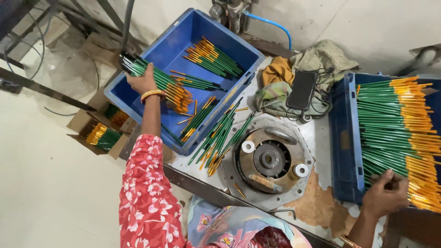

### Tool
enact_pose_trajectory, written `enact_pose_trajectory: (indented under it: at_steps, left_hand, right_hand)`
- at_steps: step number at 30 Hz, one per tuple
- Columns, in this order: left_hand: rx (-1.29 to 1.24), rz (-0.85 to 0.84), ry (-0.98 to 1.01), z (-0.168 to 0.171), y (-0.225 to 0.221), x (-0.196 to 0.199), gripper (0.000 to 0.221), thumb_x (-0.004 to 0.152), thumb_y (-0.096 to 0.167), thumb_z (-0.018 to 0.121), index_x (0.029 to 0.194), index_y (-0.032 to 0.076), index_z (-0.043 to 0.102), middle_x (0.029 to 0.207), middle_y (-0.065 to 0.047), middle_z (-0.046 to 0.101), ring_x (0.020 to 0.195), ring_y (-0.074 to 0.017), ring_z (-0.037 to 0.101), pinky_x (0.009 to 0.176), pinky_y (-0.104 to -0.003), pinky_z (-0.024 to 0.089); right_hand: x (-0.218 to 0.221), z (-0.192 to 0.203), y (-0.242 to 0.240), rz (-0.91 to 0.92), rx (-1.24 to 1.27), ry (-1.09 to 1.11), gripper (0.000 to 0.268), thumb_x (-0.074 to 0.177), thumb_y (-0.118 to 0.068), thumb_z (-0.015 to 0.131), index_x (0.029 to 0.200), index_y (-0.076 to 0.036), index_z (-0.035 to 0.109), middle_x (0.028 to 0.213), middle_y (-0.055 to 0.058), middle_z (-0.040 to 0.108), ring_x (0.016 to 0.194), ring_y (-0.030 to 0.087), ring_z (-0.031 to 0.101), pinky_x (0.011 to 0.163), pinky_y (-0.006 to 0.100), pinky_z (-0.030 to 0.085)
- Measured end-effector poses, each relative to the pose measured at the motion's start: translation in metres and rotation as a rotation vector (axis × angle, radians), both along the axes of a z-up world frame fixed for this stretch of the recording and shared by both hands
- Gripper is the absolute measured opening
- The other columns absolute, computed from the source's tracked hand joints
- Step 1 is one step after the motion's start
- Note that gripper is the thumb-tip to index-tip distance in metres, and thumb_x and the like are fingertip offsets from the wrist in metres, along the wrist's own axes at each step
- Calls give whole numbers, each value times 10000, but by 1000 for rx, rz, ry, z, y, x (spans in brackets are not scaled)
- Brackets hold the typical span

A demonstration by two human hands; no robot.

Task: The person holds a bundle of green ballpoint pens and repeatedly inserts each pen tip-down into a bench-top machine, operating it to process the pen, then sets the finished pen aside. At the end the person gathers the processed pens and places them into a blue plastic crate.

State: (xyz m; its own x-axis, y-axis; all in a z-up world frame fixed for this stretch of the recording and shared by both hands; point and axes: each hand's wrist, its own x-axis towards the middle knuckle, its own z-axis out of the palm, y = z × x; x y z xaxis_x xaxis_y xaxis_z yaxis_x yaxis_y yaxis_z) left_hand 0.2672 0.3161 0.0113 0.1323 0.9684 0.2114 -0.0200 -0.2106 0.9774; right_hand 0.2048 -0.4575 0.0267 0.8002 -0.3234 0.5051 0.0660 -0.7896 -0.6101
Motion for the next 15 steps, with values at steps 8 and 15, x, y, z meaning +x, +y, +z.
enact_pose_trajectory:
  at_steps: [8, 15]
  left_hand:
    - [-885, -750, -493, 101, -101, -80, 227, 801, 118, 787, 925, 10, 632, 831, -149, 701, 697, -290, 721, 663, -410, 636]
    - [-1055, -1157, -183, 62, -276, -153, 318, 830, -6, 747, 1128, 21, 638, 899, -69, 686, 764, -191, 693, 694, -350, 612]
  right_hand:
    - [-13, 41, 50, 206, 31, -12, 153, 1122, -75, 702, 1144, 37, 601, 1101, 142, 673, 996, 210, 676, 928, 343, 549]
    - [-42, 139, 292, 1105, -89, 62, 606, 886, -250, 852, 1369, -54, 544, 1429, 130, 598, 1352, 356, 565, 1156, 475, 446]
